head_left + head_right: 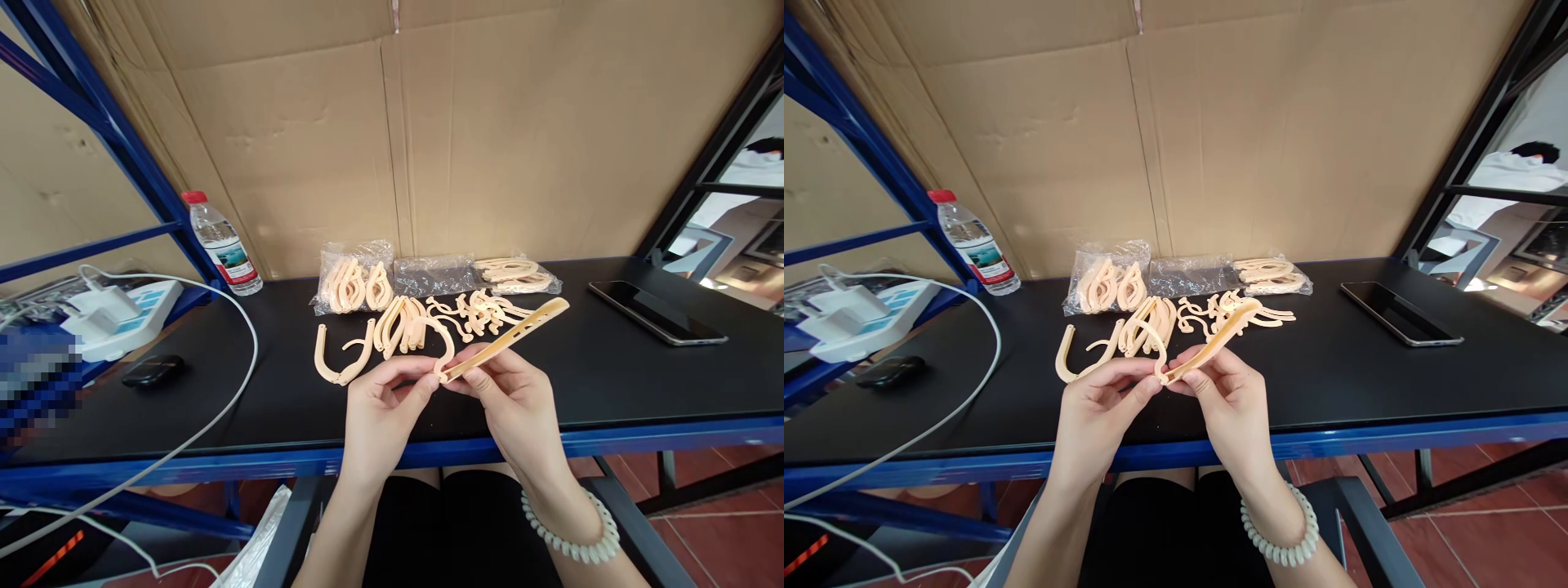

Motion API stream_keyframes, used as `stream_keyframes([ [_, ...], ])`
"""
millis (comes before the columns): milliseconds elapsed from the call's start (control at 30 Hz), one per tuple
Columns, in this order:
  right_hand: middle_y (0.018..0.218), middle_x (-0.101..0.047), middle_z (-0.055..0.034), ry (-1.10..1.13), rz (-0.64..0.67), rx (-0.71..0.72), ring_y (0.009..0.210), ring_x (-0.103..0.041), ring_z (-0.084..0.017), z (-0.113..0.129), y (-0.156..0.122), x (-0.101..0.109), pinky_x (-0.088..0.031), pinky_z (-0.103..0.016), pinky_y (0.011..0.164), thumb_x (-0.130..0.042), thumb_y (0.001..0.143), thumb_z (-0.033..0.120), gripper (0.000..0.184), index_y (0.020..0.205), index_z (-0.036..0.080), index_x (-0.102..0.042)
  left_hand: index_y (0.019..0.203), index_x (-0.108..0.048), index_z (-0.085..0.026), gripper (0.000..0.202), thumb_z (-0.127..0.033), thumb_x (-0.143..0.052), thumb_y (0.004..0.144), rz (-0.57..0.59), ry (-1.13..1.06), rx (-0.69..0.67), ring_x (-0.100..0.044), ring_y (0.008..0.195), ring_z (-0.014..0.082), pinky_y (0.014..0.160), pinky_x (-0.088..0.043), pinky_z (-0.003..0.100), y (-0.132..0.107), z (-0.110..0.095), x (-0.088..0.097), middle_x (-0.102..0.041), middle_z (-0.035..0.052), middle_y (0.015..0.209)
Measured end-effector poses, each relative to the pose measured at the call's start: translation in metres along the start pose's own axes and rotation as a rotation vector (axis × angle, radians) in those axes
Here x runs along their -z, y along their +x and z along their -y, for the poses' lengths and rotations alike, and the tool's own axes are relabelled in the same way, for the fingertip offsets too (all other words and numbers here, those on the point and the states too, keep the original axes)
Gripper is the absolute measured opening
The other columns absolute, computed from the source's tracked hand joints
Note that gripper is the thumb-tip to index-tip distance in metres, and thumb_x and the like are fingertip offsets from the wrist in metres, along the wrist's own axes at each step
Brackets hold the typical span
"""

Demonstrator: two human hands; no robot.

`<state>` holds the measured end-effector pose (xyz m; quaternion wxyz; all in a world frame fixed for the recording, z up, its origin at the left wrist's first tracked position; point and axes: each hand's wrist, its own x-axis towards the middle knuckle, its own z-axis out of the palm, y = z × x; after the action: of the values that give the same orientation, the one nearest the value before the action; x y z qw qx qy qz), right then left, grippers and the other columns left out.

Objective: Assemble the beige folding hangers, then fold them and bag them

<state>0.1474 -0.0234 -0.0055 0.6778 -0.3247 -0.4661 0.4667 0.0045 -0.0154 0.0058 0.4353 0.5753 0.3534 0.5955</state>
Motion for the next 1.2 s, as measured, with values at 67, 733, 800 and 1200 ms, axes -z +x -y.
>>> stream_keyframes([
  [67, 0.085, -0.072, -0.0016, -0.006, 0.007, 0.0, 0.08, -0.07, -0.016, 0.0, 0.0, 0.0, -0.063, -0.029, 0.076, -0.07, 0.085, 0.026, 0.005, 0.086, 0.022, -0.073, 0.086, -0.076, -0.022, 0.013, -0.014, -0.074, 0.077, -0.011, 0.008, -0.011, -0.071, 0.085, 0.0158, 0.08, -0.058, 0.023, 0.0, 0.0, -0.001, -0.076, 0.0026, 0.087],
  [733, 0.081, -0.076, -0.001, 0.008, -0.062, 0.03, 0.078, -0.072, -0.014, -0.005, 0.0, 0.0, -0.063, -0.025, 0.074, -0.072, 0.083, 0.023, 0.006, 0.088, 0.022, -0.074, 0.084, -0.073, -0.018, 0.007, -0.015, -0.069, 0.08, -0.161, 0.154, -0.097, -0.07, 0.083, 0.0142, 0.08, -0.06, 0.023, -0.011, 0.0, -0.018, -0.074, 0.0012, 0.084],
  [800, 0.081, -0.075, -0.0011, 0.021, -0.072, 0.028, 0.078, -0.072, -0.015, -0.006, 0.0, 0.0, -0.063, -0.026, 0.074, -0.072, 0.082, 0.024, 0.007, 0.088, 0.021, -0.075, 0.085, -0.073, -0.018, 0.008, -0.014, -0.069, 0.08, -0.163, 0.182, -0.128, -0.07, 0.083, 0.0146, 0.08, -0.061, 0.025, -0.012, 0.001, -0.019, -0.073, 0.0011, 0.084],
  [1200, 0.079, -0.075, -0.0026, 0.01, -0.195, 0.039, 0.074, -0.072, -0.017, -0.009, 0.0, -0.002, -0.065, -0.031, 0.07, -0.075, 0.079, 0.026, 0.009, 0.086, 0.02, -0.075, 0.096, -0.076, -0.02, 0.02, -0.009, -0.066, 0.083, -0.254, 0.277, -0.324, -0.072, 0.083, 0.0158, 0.074, -0.062, 0.024, -0.019, 0.008, -0.032, -0.075, 0.0024, 0.092],
])
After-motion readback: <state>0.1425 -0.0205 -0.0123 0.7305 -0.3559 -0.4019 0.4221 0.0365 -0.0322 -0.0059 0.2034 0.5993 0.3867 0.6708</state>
